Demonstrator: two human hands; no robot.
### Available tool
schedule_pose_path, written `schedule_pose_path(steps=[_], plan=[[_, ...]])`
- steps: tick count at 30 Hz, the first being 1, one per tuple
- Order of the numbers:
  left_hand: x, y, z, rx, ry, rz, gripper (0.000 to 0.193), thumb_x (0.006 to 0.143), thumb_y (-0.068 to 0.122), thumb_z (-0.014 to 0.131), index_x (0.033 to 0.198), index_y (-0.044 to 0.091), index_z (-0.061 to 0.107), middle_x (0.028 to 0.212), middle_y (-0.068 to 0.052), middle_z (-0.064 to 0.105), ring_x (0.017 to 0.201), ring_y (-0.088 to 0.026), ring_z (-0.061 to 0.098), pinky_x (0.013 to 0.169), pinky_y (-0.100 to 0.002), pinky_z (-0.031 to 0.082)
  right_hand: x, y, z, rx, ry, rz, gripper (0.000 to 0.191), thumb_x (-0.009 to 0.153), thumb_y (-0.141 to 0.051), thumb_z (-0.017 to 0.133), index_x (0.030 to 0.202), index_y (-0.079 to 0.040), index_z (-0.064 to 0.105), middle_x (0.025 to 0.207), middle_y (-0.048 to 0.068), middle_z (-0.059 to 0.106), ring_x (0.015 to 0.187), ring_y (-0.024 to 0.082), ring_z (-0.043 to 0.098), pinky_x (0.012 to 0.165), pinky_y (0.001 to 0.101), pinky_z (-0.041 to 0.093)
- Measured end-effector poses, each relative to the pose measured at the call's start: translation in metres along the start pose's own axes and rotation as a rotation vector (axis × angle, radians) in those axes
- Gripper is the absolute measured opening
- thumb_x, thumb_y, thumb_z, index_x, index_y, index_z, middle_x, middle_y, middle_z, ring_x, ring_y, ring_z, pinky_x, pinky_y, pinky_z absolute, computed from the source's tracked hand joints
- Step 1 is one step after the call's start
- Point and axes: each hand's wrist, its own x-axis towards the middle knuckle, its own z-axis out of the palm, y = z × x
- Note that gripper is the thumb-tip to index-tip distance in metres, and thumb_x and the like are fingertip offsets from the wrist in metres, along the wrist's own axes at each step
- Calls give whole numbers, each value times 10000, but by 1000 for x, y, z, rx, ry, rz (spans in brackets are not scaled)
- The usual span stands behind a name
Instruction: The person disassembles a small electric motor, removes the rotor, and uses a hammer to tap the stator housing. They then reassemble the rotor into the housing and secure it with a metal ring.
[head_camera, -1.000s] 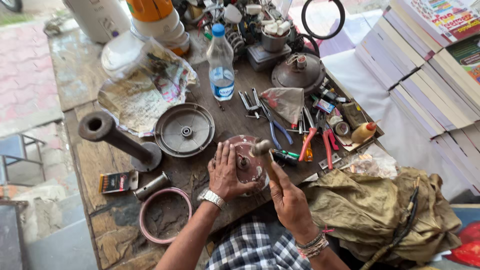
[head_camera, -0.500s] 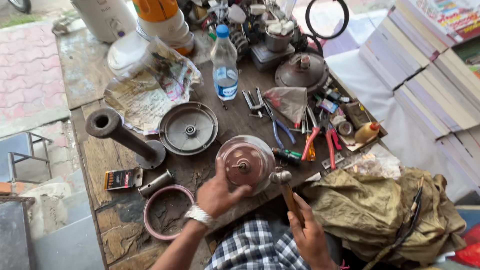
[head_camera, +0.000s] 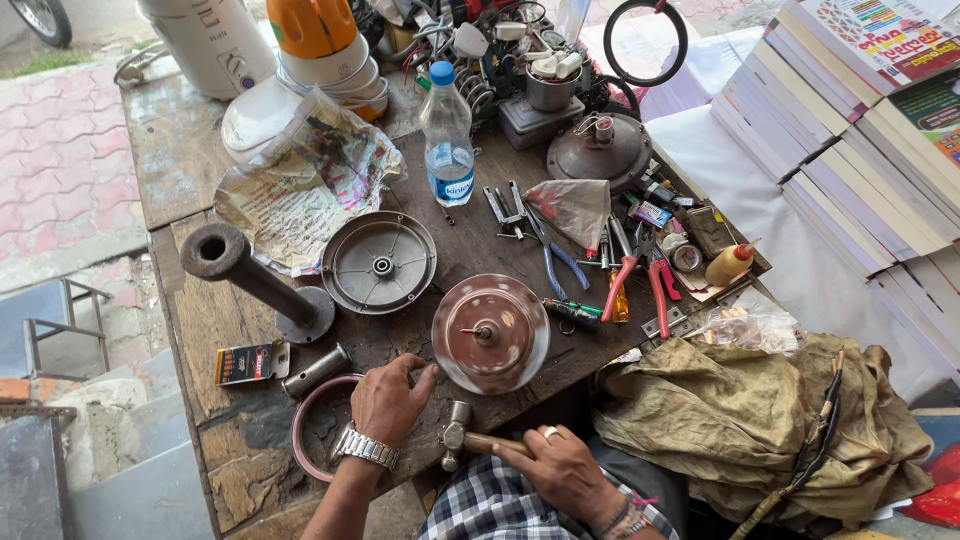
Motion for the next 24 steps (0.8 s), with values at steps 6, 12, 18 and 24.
schedule_pose_path(steps=[6, 12, 18, 24], plan=[[16, 1, 19, 27, 61, 270, 991, 728, 636, 760, 1444, 26, 450, 1427, -227, 506, 1307, -339, 483, 1036, -467, 451, 0, -2, 2, 109, 390, 98, 352, 867, -271, 724, 1201, -168, 682, 1169, 70, 661, 1100, 241, 599, 881, 418, 450], [55, 34, 64, 100, -44, 156, 1293, 674, 794, 705, 1590, 81, 134, 1625, -272, 158, 1508, -412, 152, 1145, -569, 251, -21, 25, 22, 247, 552, 595, 360, 949, -198, 668, 1290, -82, 653, 1201, 106, 657, 1111, 294, 616, 946, 414, 517], [70, 49, 98, 38, 108, 108, 1064, 824, 727, 608, 1618, 138, 217, 1592, -281, 289, 1457, -436, 291, 1110, -592, 281, -23, 30, 31, 258, 563, 621, 365, 932, -189, 675, 1282, -83, 668, 1175, 113, 661, 1096, 297, 631, 931, 407, 522], [89, 31, 102, -495, 14, 66, 891, 903, 648, 565, 1550, 69, 363, 1403, -268, 554, 1266, -393, 529, 992, -552, 437, -26, 28, 32, 238, 587, 574, 328, 934, -145, 660, 1255, -80, 677, 1185, 102, 673, 1098, 299, 639, 928, 423, 521]])
